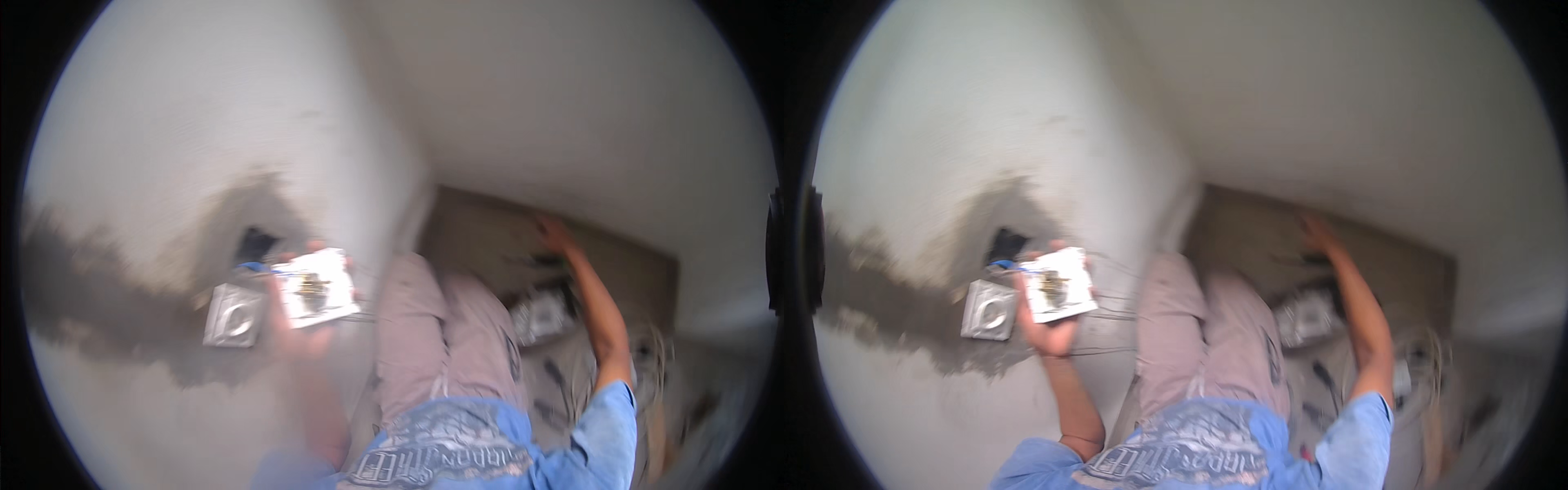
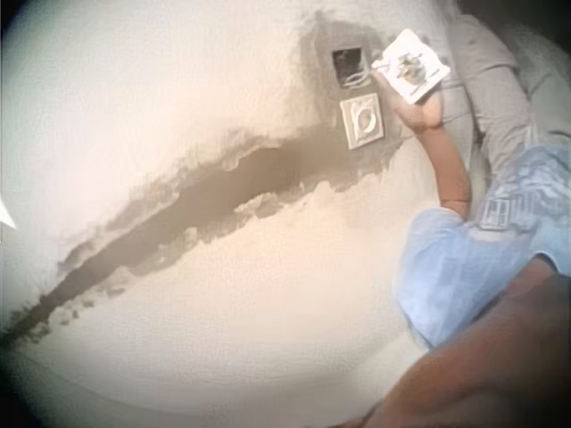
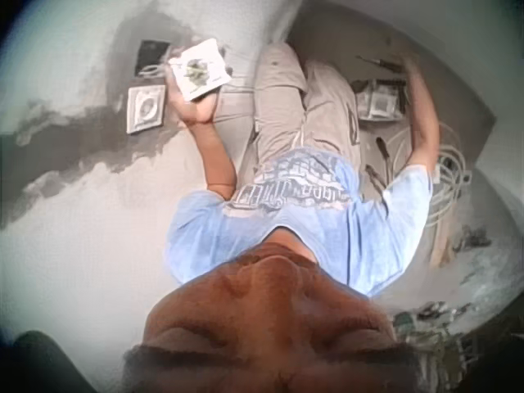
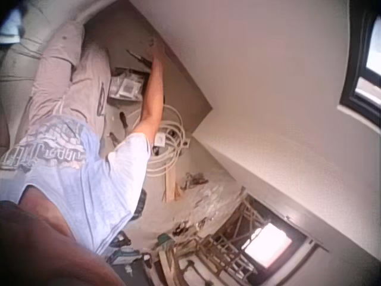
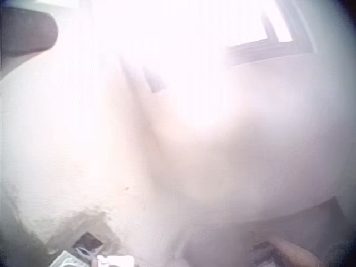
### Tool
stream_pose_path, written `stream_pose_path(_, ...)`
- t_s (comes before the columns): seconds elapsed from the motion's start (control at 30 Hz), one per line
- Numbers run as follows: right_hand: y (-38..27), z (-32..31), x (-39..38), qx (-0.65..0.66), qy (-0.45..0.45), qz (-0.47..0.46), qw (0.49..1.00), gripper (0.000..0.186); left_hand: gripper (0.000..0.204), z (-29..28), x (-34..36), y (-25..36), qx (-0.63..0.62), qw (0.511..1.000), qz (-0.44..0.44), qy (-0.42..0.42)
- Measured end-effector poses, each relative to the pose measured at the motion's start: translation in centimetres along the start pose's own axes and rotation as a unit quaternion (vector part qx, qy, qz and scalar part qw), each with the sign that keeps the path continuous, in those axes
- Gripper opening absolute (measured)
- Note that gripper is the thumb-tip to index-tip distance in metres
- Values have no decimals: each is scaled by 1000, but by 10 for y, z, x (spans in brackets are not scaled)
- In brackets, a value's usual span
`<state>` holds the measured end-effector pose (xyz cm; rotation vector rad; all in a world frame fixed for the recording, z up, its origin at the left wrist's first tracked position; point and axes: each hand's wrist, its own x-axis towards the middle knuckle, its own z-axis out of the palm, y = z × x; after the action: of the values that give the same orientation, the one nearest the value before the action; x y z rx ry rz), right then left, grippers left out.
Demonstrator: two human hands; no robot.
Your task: The person installs a wall socket by using a screwdriver to tighten screws on the socket plate and connecting wires to the back of the socket module.
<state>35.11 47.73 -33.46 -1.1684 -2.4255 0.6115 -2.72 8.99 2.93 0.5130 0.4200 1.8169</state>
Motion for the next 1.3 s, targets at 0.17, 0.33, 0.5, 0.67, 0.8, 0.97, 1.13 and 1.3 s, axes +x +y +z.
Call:
stream_pose_path(0.17,140,80,-4,-294,-302,82,903,66,42,-24,-1,-13,-23,999,15,28)
stream_pose_path(0.33,43,129,-2,-303,-442,114,836,38,40,-12,-26,-15,-40,996,30,72)
stream_pose_path(0.5,66,118,-27,-309,-298,52,902,43,36,-18,-19,-17,-51,995,29,79)
stream_pose_path(0.67,50,54,-28,-100,-217,25,971,58,34,-33,-17,-18,-59,996,18,61)
stream_pose_path(0.8,-184,-142,12,82,-176,-75,978,48,32,-28,-24,-18,-73,995,36,57)
stream_pose_path(0.97,-354,-283,-10,113,5,-193,975,40,39,-30,-17,-18,-98,995,30,22)
stream_pose_path(1.13,-399,-297,-27,263,155,-247,920,54,46,-28,-20,-11,-76,995,9,61)
stream_pose_path(1.3,-460,-275,-47,322,169,-213,907,57,42,-30,-20,-5,-86,996,-2,33)
